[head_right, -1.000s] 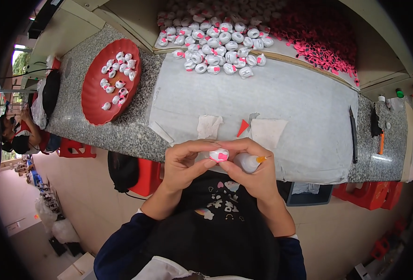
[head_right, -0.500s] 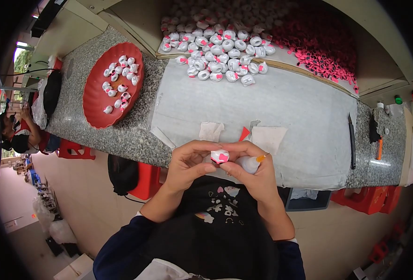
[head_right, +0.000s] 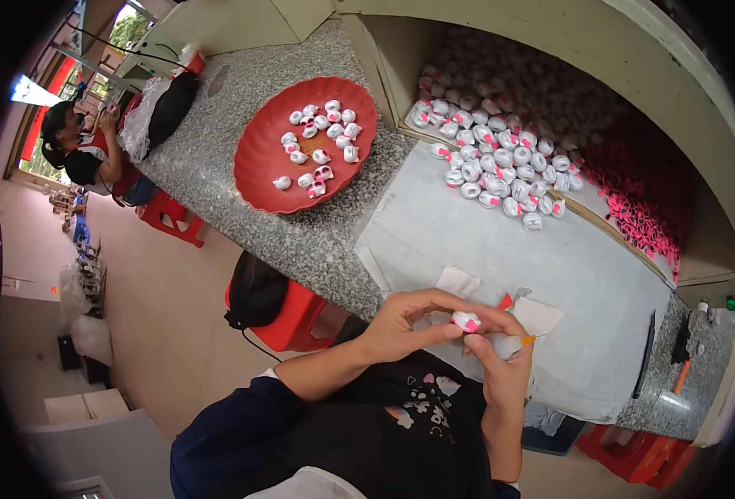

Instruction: Applying glue to small white plastic toy heads and attaching pink bow accessories at a factory assembly workbench.

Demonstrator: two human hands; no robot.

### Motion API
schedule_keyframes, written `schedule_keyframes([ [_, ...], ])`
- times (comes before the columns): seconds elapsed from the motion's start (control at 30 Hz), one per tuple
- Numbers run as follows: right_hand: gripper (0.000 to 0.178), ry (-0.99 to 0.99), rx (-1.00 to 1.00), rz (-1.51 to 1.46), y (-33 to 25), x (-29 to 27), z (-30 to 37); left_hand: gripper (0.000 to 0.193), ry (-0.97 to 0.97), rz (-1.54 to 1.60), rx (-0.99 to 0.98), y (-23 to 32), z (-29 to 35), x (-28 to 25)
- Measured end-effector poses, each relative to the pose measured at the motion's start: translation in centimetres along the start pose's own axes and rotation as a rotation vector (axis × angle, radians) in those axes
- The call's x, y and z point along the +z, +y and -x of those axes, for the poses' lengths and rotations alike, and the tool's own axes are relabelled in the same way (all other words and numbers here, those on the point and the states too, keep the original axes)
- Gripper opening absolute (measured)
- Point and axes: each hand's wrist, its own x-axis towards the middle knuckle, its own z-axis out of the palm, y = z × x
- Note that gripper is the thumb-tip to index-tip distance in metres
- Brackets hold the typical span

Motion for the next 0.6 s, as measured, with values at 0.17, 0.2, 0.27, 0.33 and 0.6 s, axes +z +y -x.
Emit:
schedule_keyframes([
  [0.17,0.045,0.077,-0.110,0.136,-0.5,-0.8,-0.1,0.023,0.464,-1.029,0.495,4.1,-3.8,-9.6],
  [0.2,0.048,0.042,-0.092,0.157,-0.3,-1.5,-0.2,0.023,0.512,-1.147,0.487,5.0,-4.2,-11.8],
  [0.27,0.051,0.029,-0.079,0.184,-0.7,-2.1,-0.1,0.024,0.509,-1.283,0.327,6.2,-4.1,-13.5],
  [0.33,0.052,0.086,-0.234,0.167,-0.4,-1.8,0.0,0.025,0.482,-1.376,0.491,6.1,-5.7,-11.6],
  [0.6,0.037,0.134,-0.211,0.103,-1.5,-3.1,1.7,0.029,0.124,-1.525,0.676,0.4,-13.6,-3.4],
])
